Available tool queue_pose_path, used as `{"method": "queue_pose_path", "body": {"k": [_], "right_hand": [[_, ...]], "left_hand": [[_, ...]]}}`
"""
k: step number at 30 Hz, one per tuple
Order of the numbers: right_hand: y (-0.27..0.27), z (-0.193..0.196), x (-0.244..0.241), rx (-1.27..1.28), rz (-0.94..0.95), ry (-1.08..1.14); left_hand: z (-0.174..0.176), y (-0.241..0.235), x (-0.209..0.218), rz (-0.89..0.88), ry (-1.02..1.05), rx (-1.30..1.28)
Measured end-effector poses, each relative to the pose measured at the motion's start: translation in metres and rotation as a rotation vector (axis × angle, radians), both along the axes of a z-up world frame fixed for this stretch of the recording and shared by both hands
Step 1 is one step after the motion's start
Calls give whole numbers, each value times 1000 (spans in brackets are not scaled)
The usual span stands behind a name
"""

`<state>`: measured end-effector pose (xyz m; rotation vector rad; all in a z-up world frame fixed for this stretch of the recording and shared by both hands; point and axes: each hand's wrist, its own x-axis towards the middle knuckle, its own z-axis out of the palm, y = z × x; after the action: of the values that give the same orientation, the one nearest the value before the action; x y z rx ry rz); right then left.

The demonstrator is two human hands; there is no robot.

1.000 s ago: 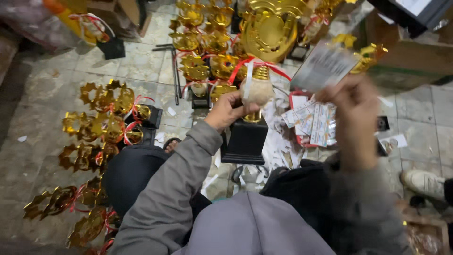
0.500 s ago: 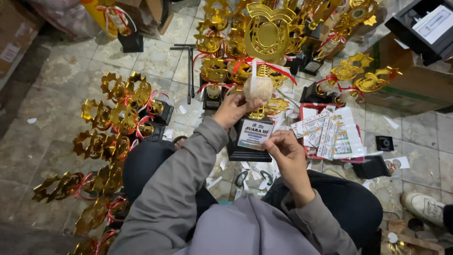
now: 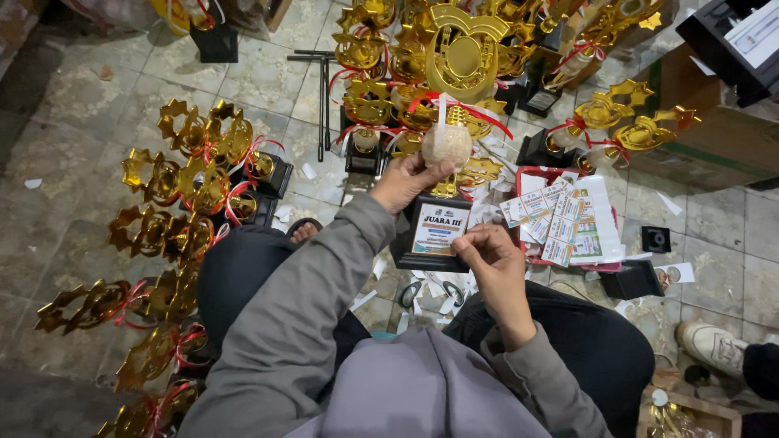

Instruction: The person sits on the floor and assembles trophies by cutting labels from a sheet with scissors and attaching them to the trophy bases. They handle multiple trophies, peeling backing from labels and pressing them onto the black bases.

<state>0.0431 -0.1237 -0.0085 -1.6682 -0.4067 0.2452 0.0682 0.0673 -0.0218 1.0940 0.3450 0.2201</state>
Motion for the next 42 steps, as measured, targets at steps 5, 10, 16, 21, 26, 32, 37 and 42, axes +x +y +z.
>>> {"method": "queue_pose_path", "body": {"k": [5,10,16,21,26,32,37,42], "right_hand": [[2,1,-2,-3,-34,-12],[3,3,-3,5,-44,-17],[3,1,-3,-25,-57,-21],[3,1,-3,-50,-74,-8],[3,3,-2,-104,-81,-28],[2,-1,4,-172,-66,-47],[4,11,4,-262,-22,-75],[2,22,4,-320,15,-107]], "left_hand": [[1,0,-2,6,15,9],[-13,0,5,4,22,55],[-19,1,8,-4,47,26],[-15,-3,5,-1,46,7],[-12,-4,2,-3,63,20],[-12,-4,4,4,79,40],[-13,-5,2,-12,69,71],[-9,-5,-2,-18,72,66]]}}
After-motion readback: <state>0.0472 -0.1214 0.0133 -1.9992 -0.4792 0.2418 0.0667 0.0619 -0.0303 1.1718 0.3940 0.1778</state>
